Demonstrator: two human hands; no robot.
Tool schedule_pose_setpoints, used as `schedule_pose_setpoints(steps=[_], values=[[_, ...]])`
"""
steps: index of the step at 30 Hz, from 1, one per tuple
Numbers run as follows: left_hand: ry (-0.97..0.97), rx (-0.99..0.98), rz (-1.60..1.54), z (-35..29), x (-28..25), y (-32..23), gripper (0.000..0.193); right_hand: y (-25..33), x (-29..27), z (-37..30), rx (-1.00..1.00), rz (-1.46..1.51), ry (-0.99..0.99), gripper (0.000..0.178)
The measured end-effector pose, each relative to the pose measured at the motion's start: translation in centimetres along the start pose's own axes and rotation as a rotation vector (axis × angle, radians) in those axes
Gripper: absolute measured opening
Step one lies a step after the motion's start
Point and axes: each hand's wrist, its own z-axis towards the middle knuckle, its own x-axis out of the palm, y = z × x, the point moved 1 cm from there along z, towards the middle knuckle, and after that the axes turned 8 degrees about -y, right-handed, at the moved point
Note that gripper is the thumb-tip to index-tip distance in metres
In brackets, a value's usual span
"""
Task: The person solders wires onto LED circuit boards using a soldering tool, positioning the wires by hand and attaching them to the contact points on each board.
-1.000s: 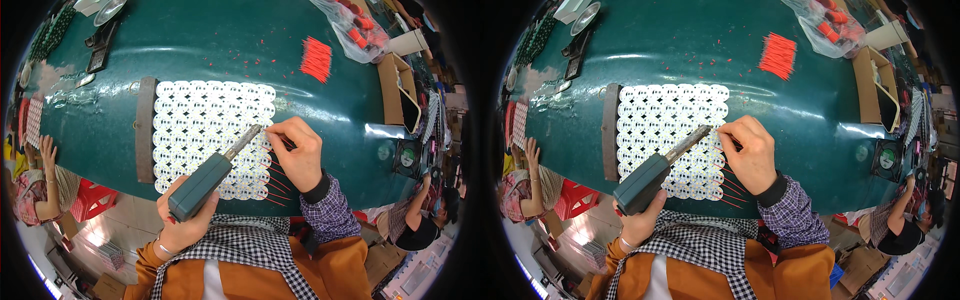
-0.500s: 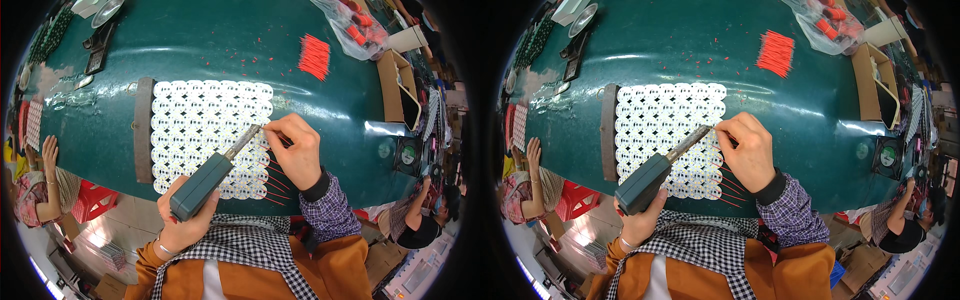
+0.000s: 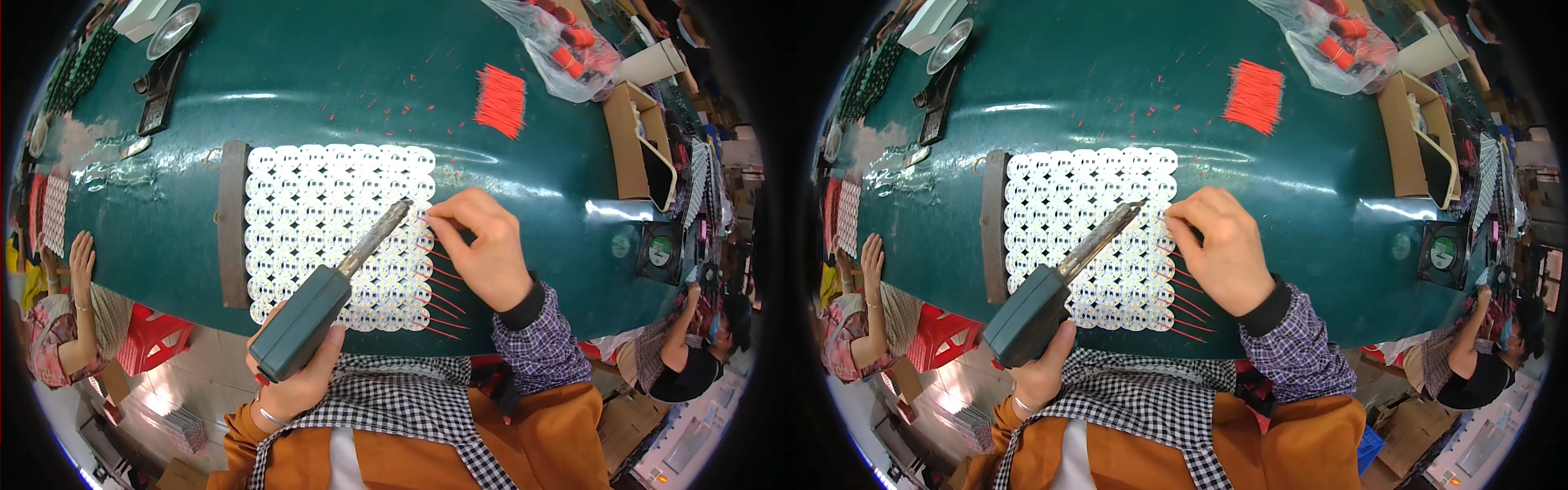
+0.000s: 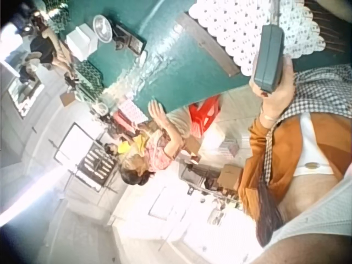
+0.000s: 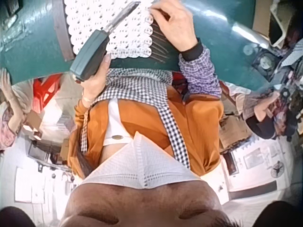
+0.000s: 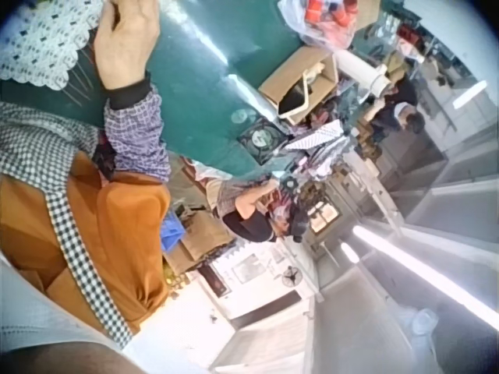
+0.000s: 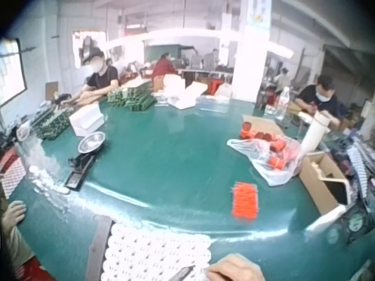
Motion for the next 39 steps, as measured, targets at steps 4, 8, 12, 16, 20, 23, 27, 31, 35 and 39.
schedule_pose_setpoints(steps=[4, 8, 12, 16, 20, 23, 27, 31, 35, 39], values=[[-0.035, -0.060, -0.068, -0.2, 0.0, 0.1, 0.024, -2.6, -2.8, 2.5, -0.017, -0.211, -0.103, 0.005], [-0.018, -0.089, -0.060, -0.9, -0.4, 0.5, 0.030, -6.8, -3.4, 5.7, -0.256, -0.563, -0.240, 0.013], [0.039, 0.092, -0.006, -0.5, -0.6, 1.3, 0.039, -9.2, -2.6, 7.8, -0.413, -0.689, -0.269, 0.010], [0.006, -0.022, -0.043, -0.8, -0.6, 1.4, 0.037, -9.8, -2.4, 8.2, -0.460, -0.779, -0.256, 0.008], [-0.011, -0.001, -0.036, -0.6, -0.6, 1.1, 0.037, -9.6, -2.3, 8.3, -0.447, -0.778, -0.248, 0.009], [-0.025, 0.034, -0.035, -0.4, -0.5, 1.1, 0.036, -9.3, -2.5, 8.3, -0.441, -0.811, -0.232, 0.012], [-0.032, -0.054, -0.051, -0.6, -0.5, 0.9, 0.033, -8.8, -2.9, 8.1, -0.417, -0.840, -0.179, 0.012], [-0.071, 0.003, -0.046, -0.4, -0.4, 0.8, 0.032, -8.0, -3.2, 8.1, -0.412, -0.819, -0.188, 0.010], [-0.063, -0.009, -0.028, -0.6, -0.6, 1.0, 0.033, -5.2, -3.6, 7.9, -0.456, -0.784, -0.120, 0.015], [-0.048, 0.111, 0.043, 0.0, -0.7, 0.3, 0.033, -2.0, -4.2, 6.8, -0.505, -0.946, 0.075, 0.010]])
